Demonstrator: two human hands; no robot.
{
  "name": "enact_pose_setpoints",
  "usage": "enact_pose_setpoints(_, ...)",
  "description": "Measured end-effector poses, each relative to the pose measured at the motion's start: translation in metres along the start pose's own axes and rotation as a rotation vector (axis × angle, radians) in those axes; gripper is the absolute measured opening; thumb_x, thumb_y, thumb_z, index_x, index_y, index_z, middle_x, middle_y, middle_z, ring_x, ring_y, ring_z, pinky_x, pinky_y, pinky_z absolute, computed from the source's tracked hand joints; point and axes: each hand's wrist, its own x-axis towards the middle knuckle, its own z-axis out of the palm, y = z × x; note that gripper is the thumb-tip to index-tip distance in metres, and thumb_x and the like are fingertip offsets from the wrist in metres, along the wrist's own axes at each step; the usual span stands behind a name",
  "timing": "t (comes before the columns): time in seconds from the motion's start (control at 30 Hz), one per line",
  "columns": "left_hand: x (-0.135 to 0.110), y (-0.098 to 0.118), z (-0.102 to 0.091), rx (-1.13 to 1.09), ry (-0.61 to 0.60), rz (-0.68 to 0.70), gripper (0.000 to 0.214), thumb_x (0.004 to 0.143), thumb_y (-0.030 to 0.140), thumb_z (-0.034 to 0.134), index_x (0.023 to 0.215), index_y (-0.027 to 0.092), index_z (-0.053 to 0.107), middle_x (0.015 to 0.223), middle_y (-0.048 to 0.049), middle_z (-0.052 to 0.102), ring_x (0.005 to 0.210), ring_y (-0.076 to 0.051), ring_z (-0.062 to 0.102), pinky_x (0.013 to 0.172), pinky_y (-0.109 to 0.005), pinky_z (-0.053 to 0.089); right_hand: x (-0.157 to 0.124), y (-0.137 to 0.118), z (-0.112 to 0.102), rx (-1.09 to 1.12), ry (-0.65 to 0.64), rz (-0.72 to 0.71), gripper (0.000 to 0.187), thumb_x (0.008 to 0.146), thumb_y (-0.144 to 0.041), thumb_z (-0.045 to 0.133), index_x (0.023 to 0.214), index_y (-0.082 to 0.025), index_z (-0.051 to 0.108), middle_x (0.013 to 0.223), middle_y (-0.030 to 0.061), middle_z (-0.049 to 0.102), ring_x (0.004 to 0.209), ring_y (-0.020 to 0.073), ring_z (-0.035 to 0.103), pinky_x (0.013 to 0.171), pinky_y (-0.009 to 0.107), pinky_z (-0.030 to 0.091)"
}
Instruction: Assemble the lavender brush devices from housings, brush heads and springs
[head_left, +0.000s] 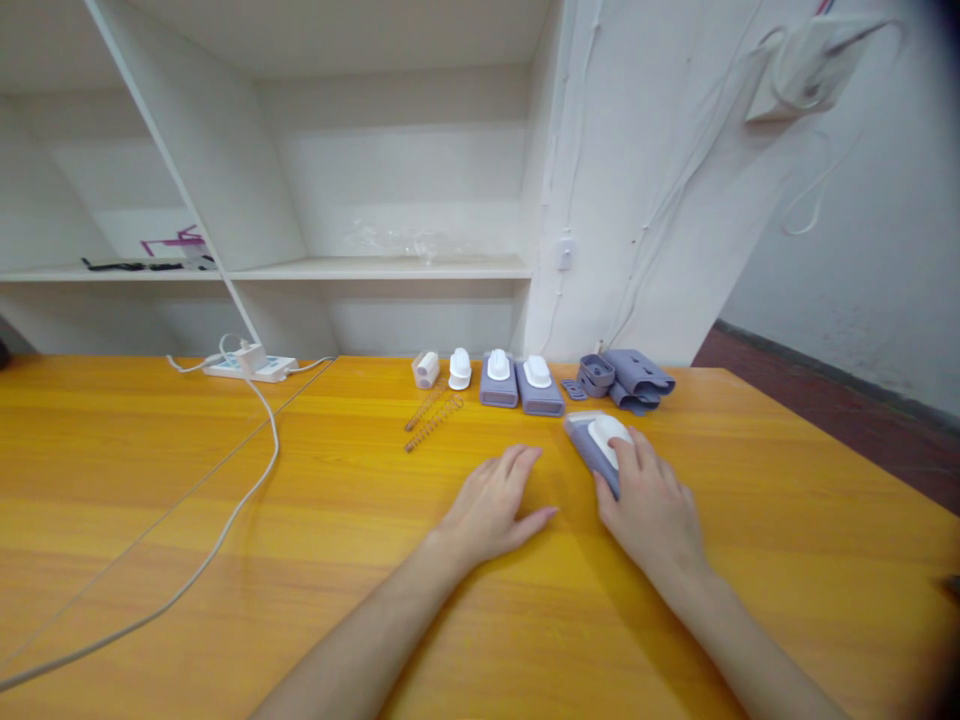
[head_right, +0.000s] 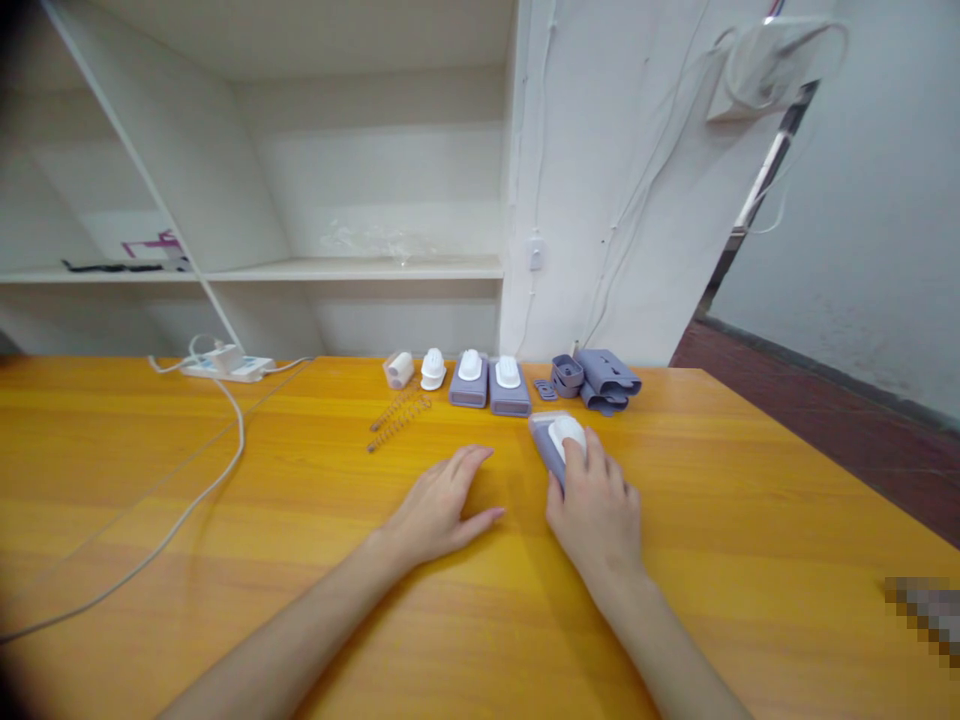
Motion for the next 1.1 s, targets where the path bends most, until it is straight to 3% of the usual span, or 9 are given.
enact_pose_setpoints(0.13, 0.000, -0.002, 0.001, 0.034, -0.008, -0.019, 0.058, 0.084, 0.043, 0.049, 0.133, 0.021, 0.028, 0.129, -0.0109, 0.046, 0.115, -0.026, 0.049, 0.097, -0.041, 0.041, 0.006, 0.019, 0.004, -0.069, -0.004, 0.097, 0.040, 0.081, -0.029, 0.045, 0.118, -0.016, 0.048, 0.129, 0.0183, 0.047, 0.095, 0.0343, 0.056, 0.066, 0.044, 0.046)
enact_pose_setpoints(0.3, 0.000, -0.004, 0.002, 0.054, 0.011, -0.025, 0.054, 0.085, 0.041, 0.047, 0.131, 0.021, 0.029, 0.127, -0.0103, 0.047, 0.114, -0.025, 0.049, 0.096, -0.040, 0.041, 0.013, 0.048, 0.014, -0.079, 0.009, 0.212, 0.042, 0.080, -0.027, 0.045, 0.121, -0.016, 0.048, 0.131, 0.0189, 0.047, 0.099, 0.0348, 0.056, 0.075, 0.050, 0.042)
enact_pose_setpoints(0.6, 0.001, -0.019, 0.004, 0.090, 0.113, -0.109, 0.048, 0.086, 0.037, 0.044, 0.130, 0.020, 0.031, 0.124, -0.0108, 0.047, 0.114, -0.024, 0.048, 0.096, -0.040, 0.041, 0.015, 0.071, 0.030, -0.028, 0.052, 0.221, 0.037, 0.083, -0.027, 0.041, 0.116, -0.018, 0.055, 0.135, 0.0185, 0.043, 0.110, 0.0365, 0.050, 0.090, 0.066, 0.026)
enact_pose_setpoints(0.73, 0.002, -0.034, -0.003, 0.206, 0.188, -0.118, 0.044, 0.086, 0.035, 0.044, 0.125, 0.018, 0.038, 0.126, -0.0127, 0.046, 0.116, -0.025, 0.045, 0.099, -0.042, 0.037, 0.014, 0.074, 0.033, -0.032, 0.079, 0.236, 0.036, 0.082, -0.028, 0.041, 0.114, -0.019, 0.057, 0.134, 0.0191, 0.043, 0.108, 0.0380, 0.049, 0.085, 0.065, 0.031)
enact_pose_setpoints(0.83, 0.002, -0.053, -0.010, 0.331, 0.303, -0.260, 0.038, 0.085, 0.034, 0.044, 0.119, 0.016, 0.046, 0.125, -0.0150, 0.045, 0.117, -0.027, 0.043, 0.100, -0.045, 0.033, 0.013, 0.073, 0.033, -0.033, 0.099, 0.251, 0.036, 0.082, -0.029, 0.042, 0.113, -0.019, 0.057, 0.133, 0.0196, 0.043, 0.106, 0.0386, 0.049, 0.080, 0.062, 0.035)
enact_pose_setpoints(0.9, 0.001, -0.064, -0.013, 0.395, 0.365, -0.403, 0.037, 0.084, 0.035, 0.046, 0.116, 0.017, 0.049, 0.126, -0.0162, 0.045, 0.118, -0.029, 0.042, 0.101, -0.050, 0.030, 0.012, 0.070, 0.030, -0.030, 0.133, 0.264, 0.035, 0.081, -0.027, 0.042, 0.112, -0.021, 0.057, 0.132, 0.0198, 0.043, 0.109, 0.0396, 0.046, 0.082, 0.067, 0.031)
enact_pose_setpoints(1.0, 0.000, -0.074, -0.010, 0.482, 0.372, -0.553, 0.037, 0.083, 0.038, 0.048, 0.113, 0.017, 0.051, 0.129, -0.0178, 0.043, 0.125, -0.033, 0.035, 0.102, -0.059, 0.021, 0.011, 0.059, 0.019, -0.033, 0.201, 0.260, 0.033, 0.081, -0.024, 0.043, 0.110, -0.020, 0.057, 0.133, 0.0205, 0.040, 0.121, 0.0414, 0.036, 0.088, 0.073, 0.019)
enact_pose_setpoints(1.1, 0.000, -0.074, -0.005, 0.535, 0.317, -0.569, 0.040, 0.081, 0.041, 0.049, 0.113, 0.017, 0.051, 0.135, -0.0196, 0.039, 0.132, -0.035, 0.025, 0.103, -0.063, 0.014, 0.011, 0.044, 0.006, -0.011, 0.210, 0.164, 0.034, 0.082, -0.024, 0.044, 0.114, -0.018, 0.055, 0.139, 0.0208, 0.033, 0.128, 0.0411, 0.027, 0.093, 0.073, 0.013)
